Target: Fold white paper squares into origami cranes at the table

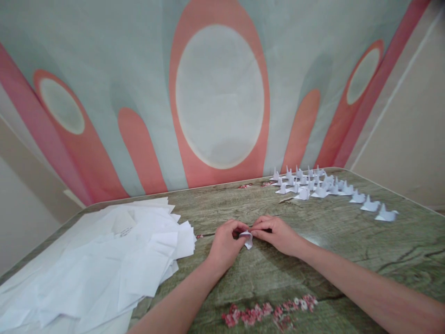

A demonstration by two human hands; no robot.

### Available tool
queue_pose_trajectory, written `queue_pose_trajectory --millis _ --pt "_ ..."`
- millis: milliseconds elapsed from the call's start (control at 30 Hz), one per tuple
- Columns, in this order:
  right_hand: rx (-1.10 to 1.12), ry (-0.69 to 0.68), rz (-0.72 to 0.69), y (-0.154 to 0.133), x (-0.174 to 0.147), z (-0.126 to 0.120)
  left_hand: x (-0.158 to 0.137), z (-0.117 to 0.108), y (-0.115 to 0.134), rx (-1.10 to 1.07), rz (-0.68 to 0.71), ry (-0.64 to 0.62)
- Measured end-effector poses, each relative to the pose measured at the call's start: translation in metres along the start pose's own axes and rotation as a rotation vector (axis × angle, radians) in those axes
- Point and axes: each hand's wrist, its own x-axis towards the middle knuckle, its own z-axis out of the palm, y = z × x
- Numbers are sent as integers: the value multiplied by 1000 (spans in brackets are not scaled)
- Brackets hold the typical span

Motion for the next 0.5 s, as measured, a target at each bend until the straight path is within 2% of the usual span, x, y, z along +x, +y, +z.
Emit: queue_pose_trajectory --millis 500 --pt "-59 11 19 2 1 3 1 0 -3 30 -1 5"
